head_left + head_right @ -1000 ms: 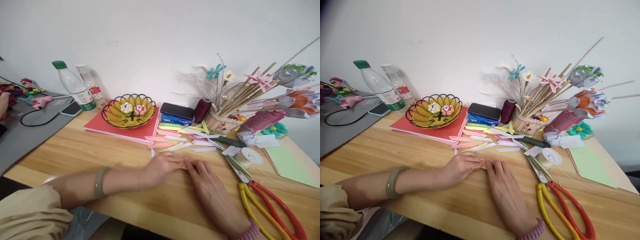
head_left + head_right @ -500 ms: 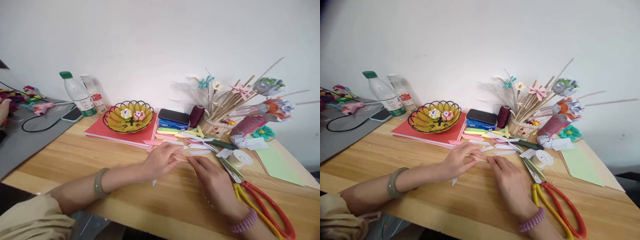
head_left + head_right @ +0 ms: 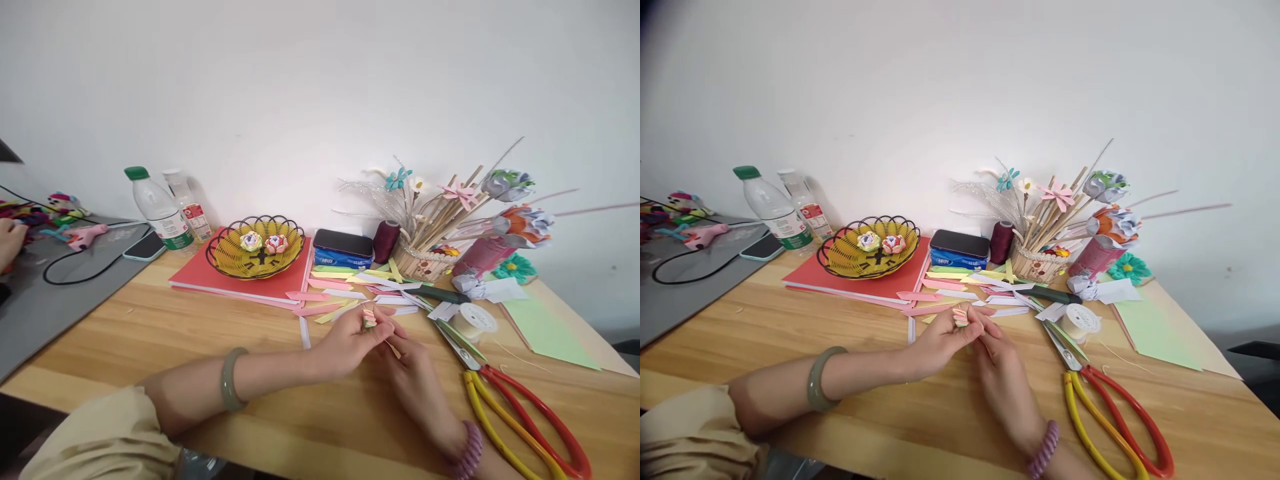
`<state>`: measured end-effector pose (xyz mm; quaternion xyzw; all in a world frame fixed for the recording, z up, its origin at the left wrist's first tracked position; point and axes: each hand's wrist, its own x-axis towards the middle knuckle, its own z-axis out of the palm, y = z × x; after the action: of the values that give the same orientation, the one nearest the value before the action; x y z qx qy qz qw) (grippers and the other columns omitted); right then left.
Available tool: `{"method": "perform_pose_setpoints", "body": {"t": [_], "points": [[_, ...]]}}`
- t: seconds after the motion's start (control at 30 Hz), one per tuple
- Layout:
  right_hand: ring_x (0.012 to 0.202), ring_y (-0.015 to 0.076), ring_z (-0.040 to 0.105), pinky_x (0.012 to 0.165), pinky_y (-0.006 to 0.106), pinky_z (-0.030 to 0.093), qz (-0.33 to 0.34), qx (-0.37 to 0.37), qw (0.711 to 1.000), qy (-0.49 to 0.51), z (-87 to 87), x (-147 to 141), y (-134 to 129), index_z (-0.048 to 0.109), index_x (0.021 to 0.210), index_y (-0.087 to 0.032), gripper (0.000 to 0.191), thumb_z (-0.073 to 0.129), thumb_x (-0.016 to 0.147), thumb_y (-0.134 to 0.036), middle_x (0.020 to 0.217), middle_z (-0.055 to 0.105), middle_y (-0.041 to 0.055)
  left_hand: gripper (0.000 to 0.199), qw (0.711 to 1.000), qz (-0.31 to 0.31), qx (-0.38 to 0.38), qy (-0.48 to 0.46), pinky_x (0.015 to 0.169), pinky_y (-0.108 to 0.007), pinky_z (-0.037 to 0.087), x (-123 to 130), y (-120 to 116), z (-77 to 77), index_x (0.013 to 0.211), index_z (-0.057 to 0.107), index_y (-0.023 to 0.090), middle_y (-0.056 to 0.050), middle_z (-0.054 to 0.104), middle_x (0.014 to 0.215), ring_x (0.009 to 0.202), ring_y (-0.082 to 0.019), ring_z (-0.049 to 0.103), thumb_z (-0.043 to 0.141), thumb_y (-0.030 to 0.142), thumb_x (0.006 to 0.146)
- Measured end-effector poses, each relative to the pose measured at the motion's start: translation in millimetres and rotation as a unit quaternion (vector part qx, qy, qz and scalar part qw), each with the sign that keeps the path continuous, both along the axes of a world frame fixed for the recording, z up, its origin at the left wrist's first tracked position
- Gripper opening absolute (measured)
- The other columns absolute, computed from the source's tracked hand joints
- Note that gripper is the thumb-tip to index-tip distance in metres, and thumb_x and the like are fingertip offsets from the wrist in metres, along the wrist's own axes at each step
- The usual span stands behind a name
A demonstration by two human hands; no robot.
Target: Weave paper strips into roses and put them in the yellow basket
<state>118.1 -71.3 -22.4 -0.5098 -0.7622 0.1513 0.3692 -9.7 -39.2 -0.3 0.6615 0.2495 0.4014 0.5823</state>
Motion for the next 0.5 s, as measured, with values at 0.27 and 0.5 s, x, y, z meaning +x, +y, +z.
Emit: {"method": "perform_pose_setpoints", "body": {"t": [0.27,0.5], "points": [[0.094,0.0274,0.060,0.076,0.047,0.051,-0.027,0.034,0.984,-0.173,-0.4,34,-1,0.060,0.106,-0.016,0.029,0.042,0.084,-0.024,0.102,0.064,0.0134,0.027,0.996,0.073,0.010,0.043,0.074,-0.027,0.037,3,11,-23.9,0.071,0.041,0.019,0.001,0.045,0.069,0.073,-0.013,0.046,0.038,0.042,0.085],[0.131,0.0241,0.027,0.101,0.043,0.035,-0.039,0.153,0.969,-0.188,44.7,31,-16,0.012,0.141,-0.015,0.060,0.037,0.089,-0.030,0.144,0.026,0.0105,0.025,0.994,0.039,0.017,0.103,0.064,-0.024,0.031,5,10,-18.7,0.071,0.042,0.018,0.003,0.043,0.068,0.067,-0.011,0.039,0.045,0.041,0.082]]}}
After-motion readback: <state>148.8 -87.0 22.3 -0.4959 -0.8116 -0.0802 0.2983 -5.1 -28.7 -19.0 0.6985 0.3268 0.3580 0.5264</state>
